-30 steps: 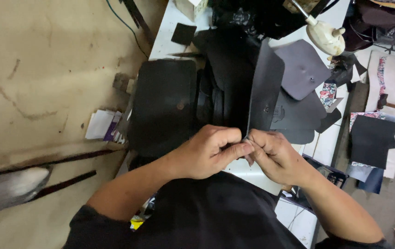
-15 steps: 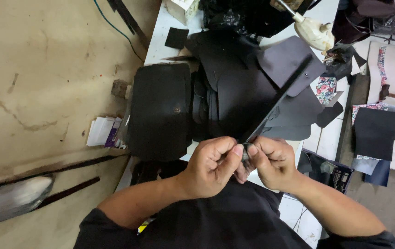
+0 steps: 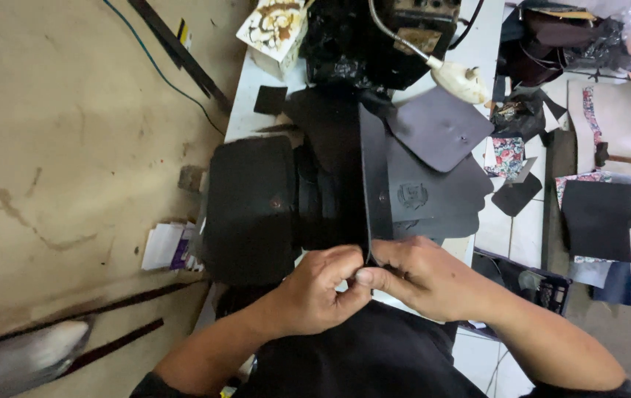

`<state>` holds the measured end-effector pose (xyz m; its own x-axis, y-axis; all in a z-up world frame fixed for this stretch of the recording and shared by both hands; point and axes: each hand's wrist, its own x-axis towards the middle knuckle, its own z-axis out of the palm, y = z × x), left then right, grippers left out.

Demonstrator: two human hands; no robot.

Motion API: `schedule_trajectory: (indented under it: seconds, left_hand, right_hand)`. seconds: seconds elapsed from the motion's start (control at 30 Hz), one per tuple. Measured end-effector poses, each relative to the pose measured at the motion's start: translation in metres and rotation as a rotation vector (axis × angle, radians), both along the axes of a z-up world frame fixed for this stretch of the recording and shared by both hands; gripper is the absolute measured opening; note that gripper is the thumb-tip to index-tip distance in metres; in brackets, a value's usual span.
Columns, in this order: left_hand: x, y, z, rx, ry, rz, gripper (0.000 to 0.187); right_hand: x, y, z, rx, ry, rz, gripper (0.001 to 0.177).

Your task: Peeling adhesive backing and inspecting pre-cut leather pieces in a workshop.

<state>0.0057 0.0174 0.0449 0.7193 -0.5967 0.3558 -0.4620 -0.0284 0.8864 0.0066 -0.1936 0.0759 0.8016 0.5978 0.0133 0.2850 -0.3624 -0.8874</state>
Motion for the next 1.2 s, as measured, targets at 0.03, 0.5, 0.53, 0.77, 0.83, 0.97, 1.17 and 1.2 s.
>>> schedule_trajectory:
  seconds: [0.03, 0.5, 0.53, 0.77, 0.83, 0.97, 1.17, 1.2]
  left_hand:
    - [-0.004, 0.002, -0.001, 0.065, -0.049, -0.03, 0.028]
    - [0.003, 0.018, -0.006, -0.042, -0.019, 0.18, 0.031]
    - [0.008, 0.016, -0.008, -0.074, 0.026, 0.216, 0.034]
    - [0.018, -0.01, 0.025, 0.21, 0.062, 0.205, 0.059]
    - [0.024, -0.019, 0.023, 0.081, 0.155, 0.22, 0.055]
    - [0.029, -0.021, 0.012, 0.037, 0.191, 0.309, 0.033]
    - [0.026, -0.014, 0.009, 0.099, 0.202, 0.274, 0.017]
    - [0.026, -0.013, 0.011, 0.105, 0.198, 0.253, 0.017]
  right_hand:
    - [-0.001, -0.004, 0.0, -0.05, 0.083, 0.107, 0.039]
    - [-0.017, -0.044, -0.017, -0.071, -0.087, -0.057, 0.026]
    - [-0.006, -0.032, 0.004, 0.054, -0.181, -0.048, 0.033]
    - [0.005, -0.004, -0.003, -0.069, -0.396, -0.13, 0.026]
    - [0.005, 0.001, -0.004, -0.094, -0.449, -0.155, 0.024]
    - [0.002, 0.007, -0.004, -0.068, -0.511, -0.186, 0.023]
    - [0.004, -0.002, 0.004, -0.177, -0.418, -0.32, 0.034]
    - [0.005, -0.003, 0.008, -0.147, -0.366, -0.28, 0.043]
